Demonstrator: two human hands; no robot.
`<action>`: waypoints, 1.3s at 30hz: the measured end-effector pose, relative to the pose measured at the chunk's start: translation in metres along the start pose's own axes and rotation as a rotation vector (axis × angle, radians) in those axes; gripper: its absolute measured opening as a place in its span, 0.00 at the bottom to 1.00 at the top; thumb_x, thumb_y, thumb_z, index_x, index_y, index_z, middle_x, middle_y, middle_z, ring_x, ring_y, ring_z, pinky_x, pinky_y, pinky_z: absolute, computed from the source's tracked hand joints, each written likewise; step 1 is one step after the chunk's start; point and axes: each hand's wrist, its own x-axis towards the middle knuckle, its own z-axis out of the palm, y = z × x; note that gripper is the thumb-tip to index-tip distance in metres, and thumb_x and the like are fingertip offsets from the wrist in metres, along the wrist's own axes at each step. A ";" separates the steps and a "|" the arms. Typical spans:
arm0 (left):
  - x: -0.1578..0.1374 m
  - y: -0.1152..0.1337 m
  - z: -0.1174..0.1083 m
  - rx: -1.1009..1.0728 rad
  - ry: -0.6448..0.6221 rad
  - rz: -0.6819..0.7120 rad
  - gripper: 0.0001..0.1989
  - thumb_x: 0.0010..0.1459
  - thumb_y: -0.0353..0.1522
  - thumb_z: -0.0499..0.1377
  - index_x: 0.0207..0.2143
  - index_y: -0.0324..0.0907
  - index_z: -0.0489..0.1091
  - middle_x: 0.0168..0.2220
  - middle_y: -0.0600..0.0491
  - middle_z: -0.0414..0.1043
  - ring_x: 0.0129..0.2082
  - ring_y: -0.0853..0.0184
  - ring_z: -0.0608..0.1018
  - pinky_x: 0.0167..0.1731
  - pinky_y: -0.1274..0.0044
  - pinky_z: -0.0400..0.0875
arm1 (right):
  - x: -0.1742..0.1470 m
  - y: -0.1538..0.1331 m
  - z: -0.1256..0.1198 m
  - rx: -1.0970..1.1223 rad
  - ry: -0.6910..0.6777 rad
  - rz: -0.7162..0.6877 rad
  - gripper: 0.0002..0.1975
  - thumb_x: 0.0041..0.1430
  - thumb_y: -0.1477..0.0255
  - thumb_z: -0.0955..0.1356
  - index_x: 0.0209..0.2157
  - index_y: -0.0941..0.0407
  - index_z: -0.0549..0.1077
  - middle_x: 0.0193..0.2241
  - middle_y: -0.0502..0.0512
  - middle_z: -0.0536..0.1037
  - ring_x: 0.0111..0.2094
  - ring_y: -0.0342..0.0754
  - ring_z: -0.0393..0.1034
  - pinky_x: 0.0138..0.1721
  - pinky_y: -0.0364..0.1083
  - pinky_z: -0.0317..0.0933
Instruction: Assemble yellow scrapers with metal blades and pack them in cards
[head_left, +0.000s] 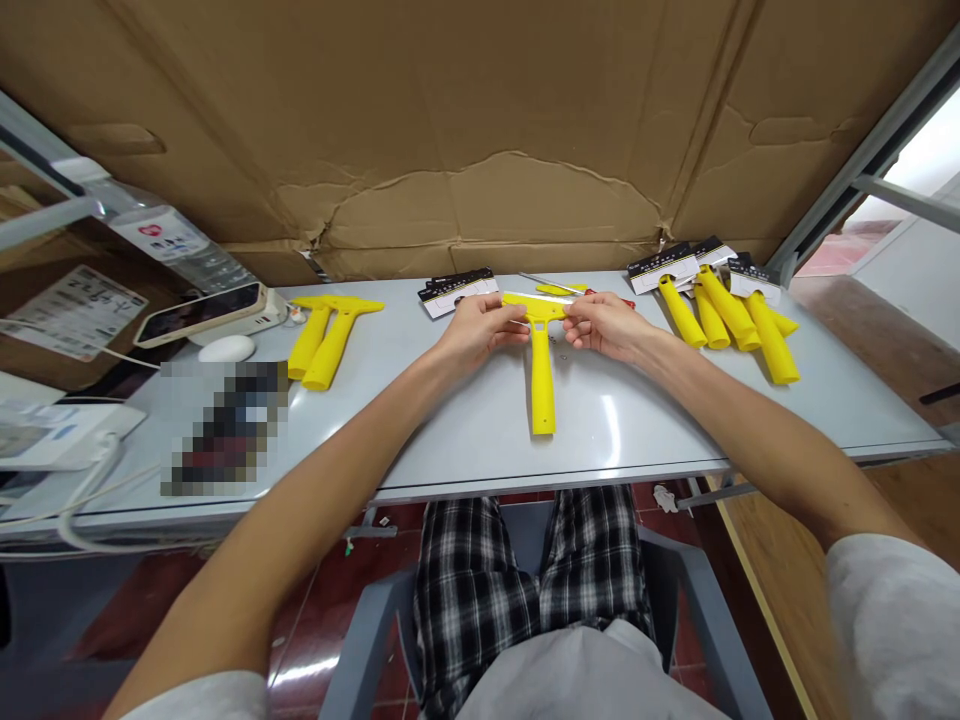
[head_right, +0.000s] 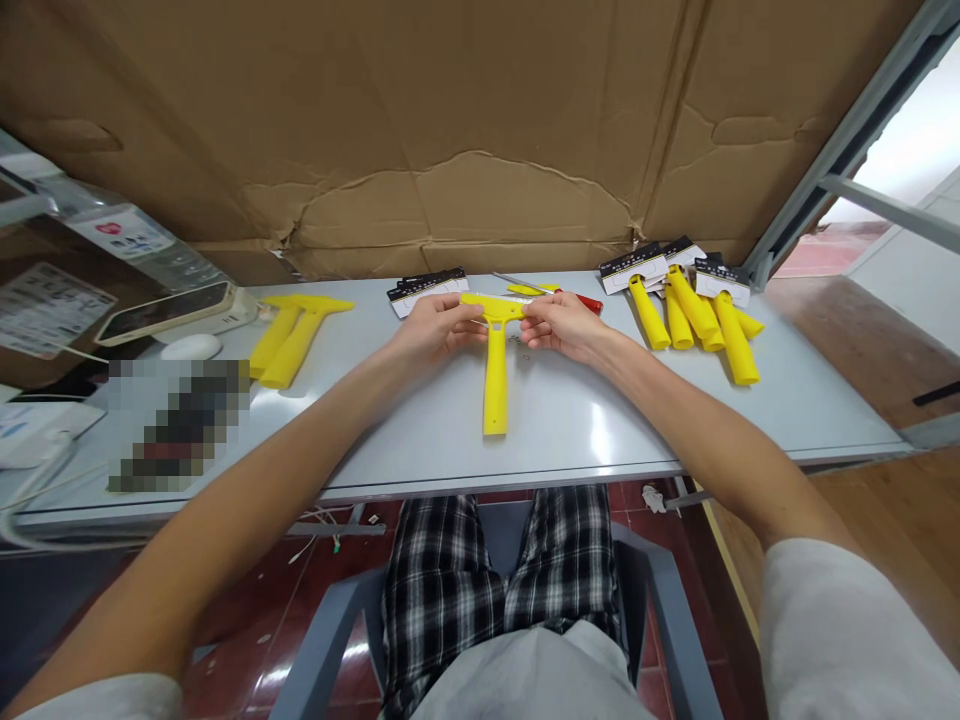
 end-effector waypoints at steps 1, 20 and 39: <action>-0.002 -0.001 0.003 -0.010 -0.018 -0.007 0.11 0.56 0.30 0.72 0.42 0.36 0.81 0.39 0.44 0.85 0.33 0.66 0.86 0.37 0.75 0.82 | -0.001 0.000 0.001 -0.002 0.004 -0.005 0.02 0.69 0.76 0.68 0.39 0.61 0.71 0.28 0.55 0.77 0.24 0.39 0.72 0.25 0.40 0.68; -0.020 -0.005 0.037 -0.096 0.014 -0.084 0.04 0.62 0.26 0.62 0.34 0.36 0.77 0.33 0.45 0.84 0.30 0.67 0.84 0.38 0.74 0.80 | -0.008 0.002 0.013 0.026 -0.039 0.031 0.04 0.71 0.76 0.66 0.42 0.63 0.72 0.29 0.59 0.80 0.24 0.40 0.74 0.25 0.40 0.69; -0.001 0.011 -0.001 0.097 -0.068 -0.101 0.14 0.66 0.41 0.65 0.44 0.39 0.78 0.43 0.42 0.84 0.31 0.64 0.83 0.27 0.74 0.79 | -0.002 -0.004 0.002 0.012 0.037 -0.028 0.03 0.71 0.78 0.65 0.40 0.63 0.71 0.26 0.52 0.75 0.21 0.37 0.70 0.22 0.38 0.66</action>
